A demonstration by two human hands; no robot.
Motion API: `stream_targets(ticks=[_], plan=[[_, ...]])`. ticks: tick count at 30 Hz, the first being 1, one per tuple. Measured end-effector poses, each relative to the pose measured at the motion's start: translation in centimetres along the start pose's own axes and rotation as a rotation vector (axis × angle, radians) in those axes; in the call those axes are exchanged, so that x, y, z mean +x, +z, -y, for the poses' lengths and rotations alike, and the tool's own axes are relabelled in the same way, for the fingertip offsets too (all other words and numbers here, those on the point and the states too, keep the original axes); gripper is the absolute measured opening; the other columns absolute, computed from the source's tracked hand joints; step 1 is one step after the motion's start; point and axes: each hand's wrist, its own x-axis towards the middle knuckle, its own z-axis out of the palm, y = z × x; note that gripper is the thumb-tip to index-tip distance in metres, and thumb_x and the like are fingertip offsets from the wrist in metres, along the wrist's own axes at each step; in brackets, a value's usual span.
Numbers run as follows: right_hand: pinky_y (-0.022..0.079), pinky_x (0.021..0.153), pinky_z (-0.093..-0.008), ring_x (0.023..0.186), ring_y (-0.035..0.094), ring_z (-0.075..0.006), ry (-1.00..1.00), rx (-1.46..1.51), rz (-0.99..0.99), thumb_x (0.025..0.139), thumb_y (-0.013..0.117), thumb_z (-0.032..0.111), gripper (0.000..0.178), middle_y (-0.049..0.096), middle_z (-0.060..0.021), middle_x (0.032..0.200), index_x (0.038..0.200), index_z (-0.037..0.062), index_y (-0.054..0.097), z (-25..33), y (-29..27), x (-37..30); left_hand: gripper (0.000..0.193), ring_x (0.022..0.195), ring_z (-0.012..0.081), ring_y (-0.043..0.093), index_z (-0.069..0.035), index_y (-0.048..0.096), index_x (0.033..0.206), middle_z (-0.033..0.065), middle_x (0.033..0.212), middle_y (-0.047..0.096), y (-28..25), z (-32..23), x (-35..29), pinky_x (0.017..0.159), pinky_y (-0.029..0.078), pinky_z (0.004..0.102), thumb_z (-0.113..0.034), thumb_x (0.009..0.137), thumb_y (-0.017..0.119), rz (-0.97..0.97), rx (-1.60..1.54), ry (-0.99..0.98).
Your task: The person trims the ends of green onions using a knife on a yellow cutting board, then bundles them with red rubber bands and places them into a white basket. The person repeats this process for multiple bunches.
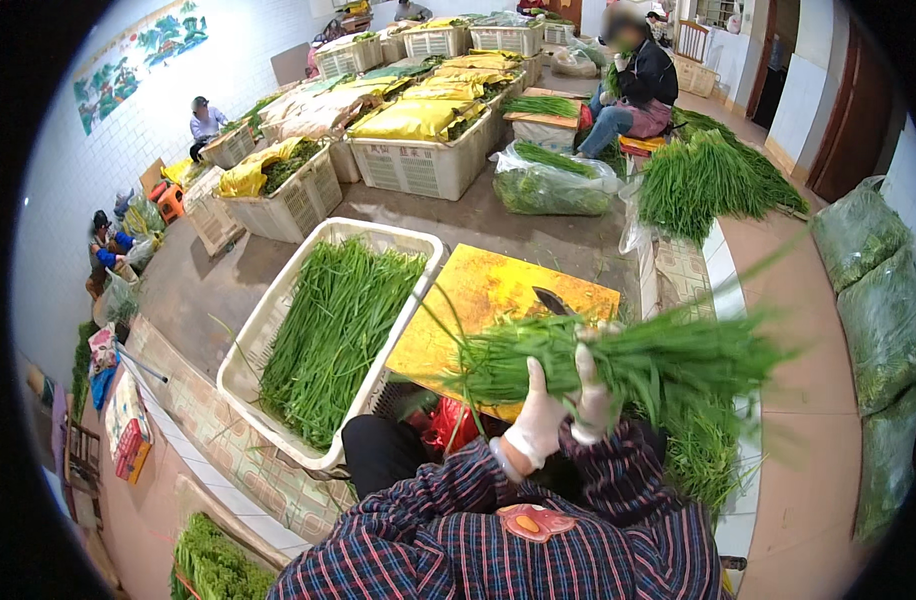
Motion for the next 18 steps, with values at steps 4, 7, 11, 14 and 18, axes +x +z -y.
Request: stream_targets(ticks=[4,7,11,14,18], plan=[[0.037,0.098,-0.0321,0.114,0.05,-0.0201,-0.344,-0.461,0.288,0.091,0.05,0.016,0.027,0.052,-0.0143,0.124,0.113,0.0,0.05,3.4,1.0,-4.1,0.063,0.119,0.0261,0.042,-0.01,0.042,0.126,0.0131,0.131,0.044,-0.7,0.6,-2.7,0.103,0.032,0.0429,-0.055,0.084,0.051,0.3,-0.341,-0.06],[0.036,0.1,-0.0399,0.118,0.048,-0.0238,-0.318,-0.408,0.625,0.09,0.049,0.017,0.027,0.052,-0.0124,0.124,0.114,0.0054,0.05,0.0,-6.2,-4.9,0.044,0.101,0.0222,0.054,-0.004,0.051,0.116,0.0117,0.119,0.054,-2.2,2.3,-3.8,0.09,0.043,0.0375,-0.037,0.087,0.056,0.362,-0.735,-0.198],[0.032,0.101,-0.0426,0.118,0.048,-0.027,-0.166,-0.974,0.778,0.082,0.051,0.016,0.025,0.059,-0.0068,0.117,0.107,0.0116,0.054,0.0,-8.2,-5.7,0.034,0.085,0.0243,0.06,-0.003,0.058,0.108,0.0094,0.097,0.064,-2.3,1.6,-4.7,0.079,0.049,0.0388,-0.03,0.086,0.058,-0.142,-0.335,-0.058],[0.027,0.104,-0.0431,0.124,0.042,-0.0238,-0.47,-1.398,0.879,0.083,0.048,0.019,0.026,0.056,-0.0048,0.12,0.108,0.0139,0.054,0.9,-6.8,-6.4,0.032,0.08,0.0239,0.062,-0.002,0.059,0.105,0.0097,0.095,0.065,-4.1,0.0,-3.8,0.076,0.05,0.0363,-0.028,0.087,0.057,-0.041,-0.235,-0.121],[0.03,0.102,-0.0438,0.12,0.044,-0.0293,-0.466,-1.539,1.231,0.079,0.053,0.017,0.044,0.047,-0.0089,0.129,0.122,0.0118,0.049,2.4,-2.7,-6.1,0.032,0.079,0.0242,0.064,-0.003,0.06,0.106,0.0107,0.095,0.066,-8.7,-2.7,-4.1,0.073,0.053,0.038,-0.027,0.085,0.056,-0.099,-0.107,-0.279]])
